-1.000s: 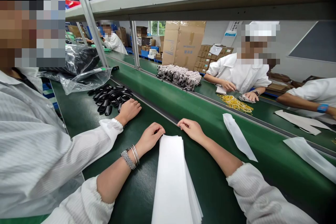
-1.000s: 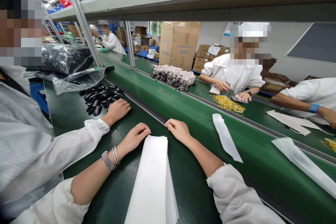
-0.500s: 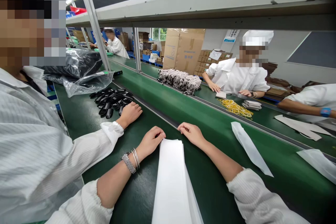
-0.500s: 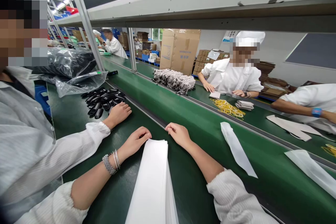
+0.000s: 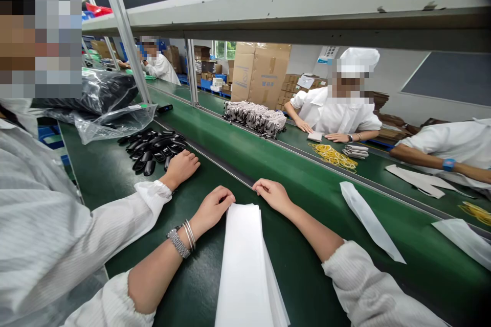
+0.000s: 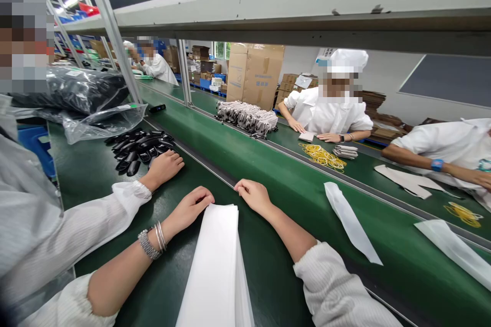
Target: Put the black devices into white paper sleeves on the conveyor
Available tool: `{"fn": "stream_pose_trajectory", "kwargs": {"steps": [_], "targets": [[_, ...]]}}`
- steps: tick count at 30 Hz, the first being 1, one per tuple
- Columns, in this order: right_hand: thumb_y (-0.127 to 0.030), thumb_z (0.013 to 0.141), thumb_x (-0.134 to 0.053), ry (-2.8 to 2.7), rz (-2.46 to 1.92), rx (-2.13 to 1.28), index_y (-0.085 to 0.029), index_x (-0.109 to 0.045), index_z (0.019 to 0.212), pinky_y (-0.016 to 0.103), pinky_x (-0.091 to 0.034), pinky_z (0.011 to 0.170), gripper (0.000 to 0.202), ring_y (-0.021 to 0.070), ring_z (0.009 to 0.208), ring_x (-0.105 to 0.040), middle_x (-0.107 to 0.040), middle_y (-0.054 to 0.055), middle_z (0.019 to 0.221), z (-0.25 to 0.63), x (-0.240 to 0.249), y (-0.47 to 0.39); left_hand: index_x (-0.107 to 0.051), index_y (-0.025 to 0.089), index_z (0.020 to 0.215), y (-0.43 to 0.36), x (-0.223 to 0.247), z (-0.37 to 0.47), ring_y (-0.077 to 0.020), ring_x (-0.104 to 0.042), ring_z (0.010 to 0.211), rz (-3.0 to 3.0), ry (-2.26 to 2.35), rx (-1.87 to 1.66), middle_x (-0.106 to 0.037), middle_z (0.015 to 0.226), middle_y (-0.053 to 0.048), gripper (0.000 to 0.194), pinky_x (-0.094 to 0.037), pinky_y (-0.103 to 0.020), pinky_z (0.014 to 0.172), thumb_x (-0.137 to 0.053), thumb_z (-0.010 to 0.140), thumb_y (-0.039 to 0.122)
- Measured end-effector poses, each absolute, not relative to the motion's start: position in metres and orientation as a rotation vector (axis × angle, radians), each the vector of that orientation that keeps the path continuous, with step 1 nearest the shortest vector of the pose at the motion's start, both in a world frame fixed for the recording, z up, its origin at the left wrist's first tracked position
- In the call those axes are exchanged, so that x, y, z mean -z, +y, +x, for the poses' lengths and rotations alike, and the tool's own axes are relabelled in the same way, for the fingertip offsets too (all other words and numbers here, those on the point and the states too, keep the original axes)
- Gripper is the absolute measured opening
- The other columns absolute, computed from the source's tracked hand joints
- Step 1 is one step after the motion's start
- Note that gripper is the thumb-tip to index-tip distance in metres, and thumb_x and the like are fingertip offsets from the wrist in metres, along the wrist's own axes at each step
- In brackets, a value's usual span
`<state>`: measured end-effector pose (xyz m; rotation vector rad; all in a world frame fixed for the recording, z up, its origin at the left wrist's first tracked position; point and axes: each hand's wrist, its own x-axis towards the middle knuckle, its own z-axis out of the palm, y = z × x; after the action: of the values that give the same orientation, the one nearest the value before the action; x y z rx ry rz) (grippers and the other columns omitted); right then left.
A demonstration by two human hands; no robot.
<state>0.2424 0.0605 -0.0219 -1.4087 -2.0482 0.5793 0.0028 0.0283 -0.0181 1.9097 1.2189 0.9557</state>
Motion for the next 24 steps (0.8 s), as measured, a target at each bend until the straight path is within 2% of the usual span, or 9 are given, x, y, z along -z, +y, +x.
{"fn": "stream_pose_trajectory", "kwargs": {"steps": [9, 18, 24], "targets": [[-0.023, 0.088, -0.048, -2.06, -1.408, -0.554, -0.026, -0.07, 0.09, 0.023, -0.038, 0.062, 0.023, 0.0132, 0.069, -0.06, -0.07, -0.004, 0.077, 0.2428, 0.0193, 0.0616, -0.065, 0.029, 0.076, 0.0309, 0.0179, 0.002, -0.0215, -0.058, 0.082, 1.926, 1.192, -0.923, -0.061, 0.085, -0.004, 0.022, -0.049, -0.035, 0.077, -0.05, 0.088, 0.04], [-0.022, 0.088, -0.048, -2.071, -1.402, -0.537, -0.027, -0.07, 0.09, 0.024, -0.039, 0.064, 0.022, 0.0137, 0.071, -0.061, -0.07, -0.004, 0.078, 0.2431, 0.0193, 0.0624, -0.064, 0.02, 0.079, 0.0277, 0.0157, 0.003, -0.0176, -0.058, 0.082, 1.951, 1.184, -0.907, -0.06, 0.086, -0.003, 0.026, -0.046, -0.03, 0.076, -0.047, 0.09, 0.037], [-0.021, 0.088, -0.048, -2.07, -1.396, -0.531, -0.027, -0.07, 0.091, 0.024, -0.038, 0.064, 0.023, 0.0137, 0.071, -0.061, -0.07, -0.004, 0.078, 0.2432, 0.0187, 0.0619, -0.064, 0.019, 0.079, 0.0276, 0.015, 0.0032, -0.0172, -0.058, 0.081, 1.955, 1.188, -0.907, -0.06, 0.086, -0.003, 0.027, -0.045, -0.029, 0.074, -0.048, 0.09, 0.037]]}}
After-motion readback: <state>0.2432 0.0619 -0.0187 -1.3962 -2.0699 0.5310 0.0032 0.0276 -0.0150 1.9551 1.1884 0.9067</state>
